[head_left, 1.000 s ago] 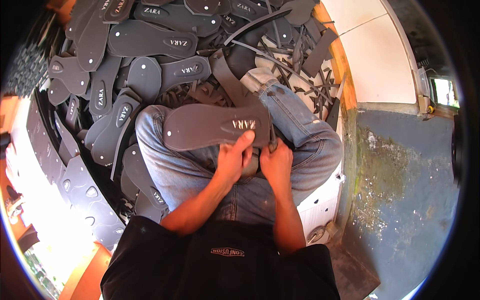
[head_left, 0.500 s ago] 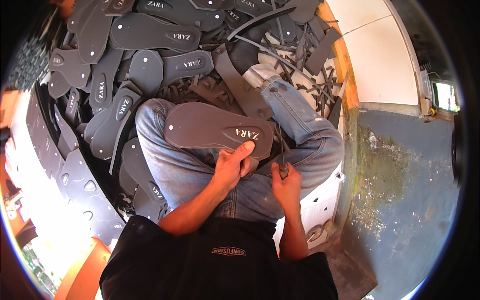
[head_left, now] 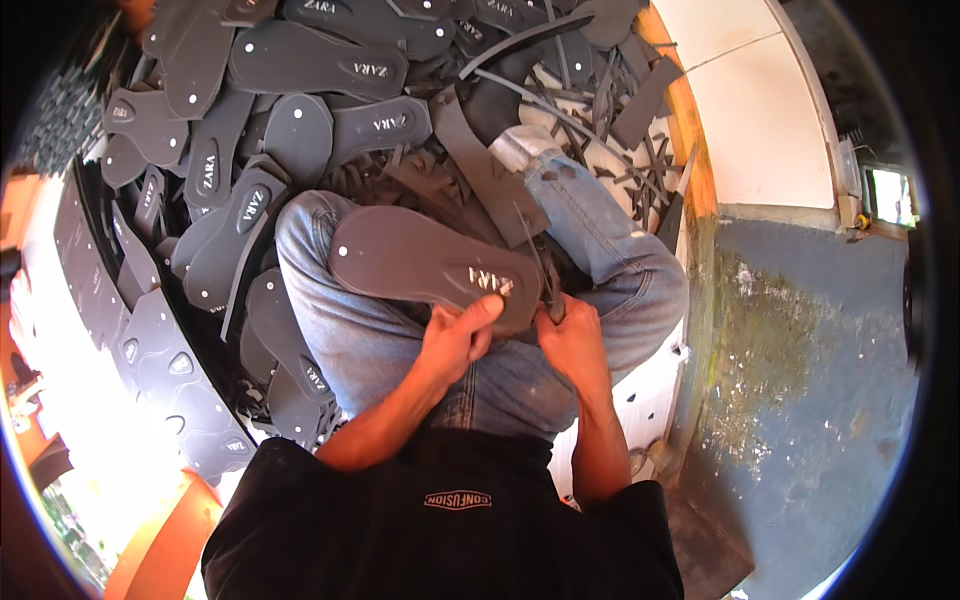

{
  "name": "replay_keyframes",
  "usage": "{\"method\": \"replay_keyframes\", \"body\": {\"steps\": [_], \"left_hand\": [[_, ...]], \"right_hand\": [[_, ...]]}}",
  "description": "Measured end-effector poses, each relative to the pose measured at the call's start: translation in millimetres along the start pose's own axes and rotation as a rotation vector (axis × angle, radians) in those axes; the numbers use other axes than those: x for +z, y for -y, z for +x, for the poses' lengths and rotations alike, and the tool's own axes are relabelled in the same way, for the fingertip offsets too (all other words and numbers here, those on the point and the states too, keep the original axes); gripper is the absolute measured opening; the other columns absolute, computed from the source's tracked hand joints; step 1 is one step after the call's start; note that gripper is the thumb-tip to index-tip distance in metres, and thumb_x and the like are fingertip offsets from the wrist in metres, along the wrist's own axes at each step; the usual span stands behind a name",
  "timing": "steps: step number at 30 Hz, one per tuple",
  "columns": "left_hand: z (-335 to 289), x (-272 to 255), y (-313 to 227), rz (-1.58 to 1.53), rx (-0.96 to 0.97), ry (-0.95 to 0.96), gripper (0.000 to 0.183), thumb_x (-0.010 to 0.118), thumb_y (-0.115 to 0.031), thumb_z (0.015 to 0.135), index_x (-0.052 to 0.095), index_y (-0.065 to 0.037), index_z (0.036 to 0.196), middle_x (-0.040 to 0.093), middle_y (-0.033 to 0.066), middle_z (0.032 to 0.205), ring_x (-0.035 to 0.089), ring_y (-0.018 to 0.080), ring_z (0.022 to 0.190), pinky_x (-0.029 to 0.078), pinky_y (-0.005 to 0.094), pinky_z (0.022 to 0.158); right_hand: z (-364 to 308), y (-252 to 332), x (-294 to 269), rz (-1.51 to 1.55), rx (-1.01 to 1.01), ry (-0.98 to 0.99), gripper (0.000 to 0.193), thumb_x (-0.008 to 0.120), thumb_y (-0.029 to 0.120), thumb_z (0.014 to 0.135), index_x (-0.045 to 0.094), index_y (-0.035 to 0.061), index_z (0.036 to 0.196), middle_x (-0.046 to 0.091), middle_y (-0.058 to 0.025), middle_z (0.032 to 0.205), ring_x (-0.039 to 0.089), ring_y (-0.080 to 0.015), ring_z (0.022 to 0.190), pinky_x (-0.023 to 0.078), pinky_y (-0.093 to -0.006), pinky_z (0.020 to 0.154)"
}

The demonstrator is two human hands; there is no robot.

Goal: The person sits on the floor with a stack of shoe insoles, using a knife to trim or separate them.

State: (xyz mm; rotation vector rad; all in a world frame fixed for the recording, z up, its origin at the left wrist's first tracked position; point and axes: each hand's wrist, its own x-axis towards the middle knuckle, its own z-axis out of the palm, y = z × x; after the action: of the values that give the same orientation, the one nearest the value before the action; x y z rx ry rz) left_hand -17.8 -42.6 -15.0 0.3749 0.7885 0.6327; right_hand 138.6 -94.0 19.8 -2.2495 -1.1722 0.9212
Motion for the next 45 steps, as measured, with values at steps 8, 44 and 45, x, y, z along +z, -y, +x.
{"method": "replay_keyframes", "body": {"steps": [8,44,45], "left_hand": [[0,0,-51,0.476,-0.053,0.204,0.024,0.066,-0.022,0.084,0.06,0.0,0.094,0.053,-0.0008,0.059,0.04,0.0047,0.039,0.03,0.0206,0.035],[-48,-124,-292,0.433,1.002,-0.581,0.04,0.053,-0.037,0.092,0.056,-0.003,0.113,0.06,0.0086,0.107,0.056,0.0228,0.105,0.04,0.0421,0.095],[-52,-160,-268,0.74,0.889,-0.563,0.042,0.054,-0.036,0.091,0.056,-0.002,0.115,0.06,0.0078,0.108,0.057,0.0201,0.101,0.043,0.0377,0.091]], "right_hand": [[29,-40,30,0.31,0.085,-0.077,0.024,0.062,0.02,0.08,0.06,-0.004,0.079,0.057,-0.0215,0.065,0.055,-0.038,0.061,0.043,-0.0415,0.06],[26,-30,53,0.205,-0.057,-0.08,0.032,0.063,0.024,0.082,0.056,-0.0065,0.078,0.057,-0.023,0.065,0.059,-0.039,0.064,0.044,-0.0427,0.061],[27,-31,54,0.214,-0.061,-0.089,0.032,0.063,0.024,0.082,0.056,-0.0067,0.077,0.058,-0.0233,0.066,0.059,-0.0398,0.064,0.044,-0.0429,0.061]]}}
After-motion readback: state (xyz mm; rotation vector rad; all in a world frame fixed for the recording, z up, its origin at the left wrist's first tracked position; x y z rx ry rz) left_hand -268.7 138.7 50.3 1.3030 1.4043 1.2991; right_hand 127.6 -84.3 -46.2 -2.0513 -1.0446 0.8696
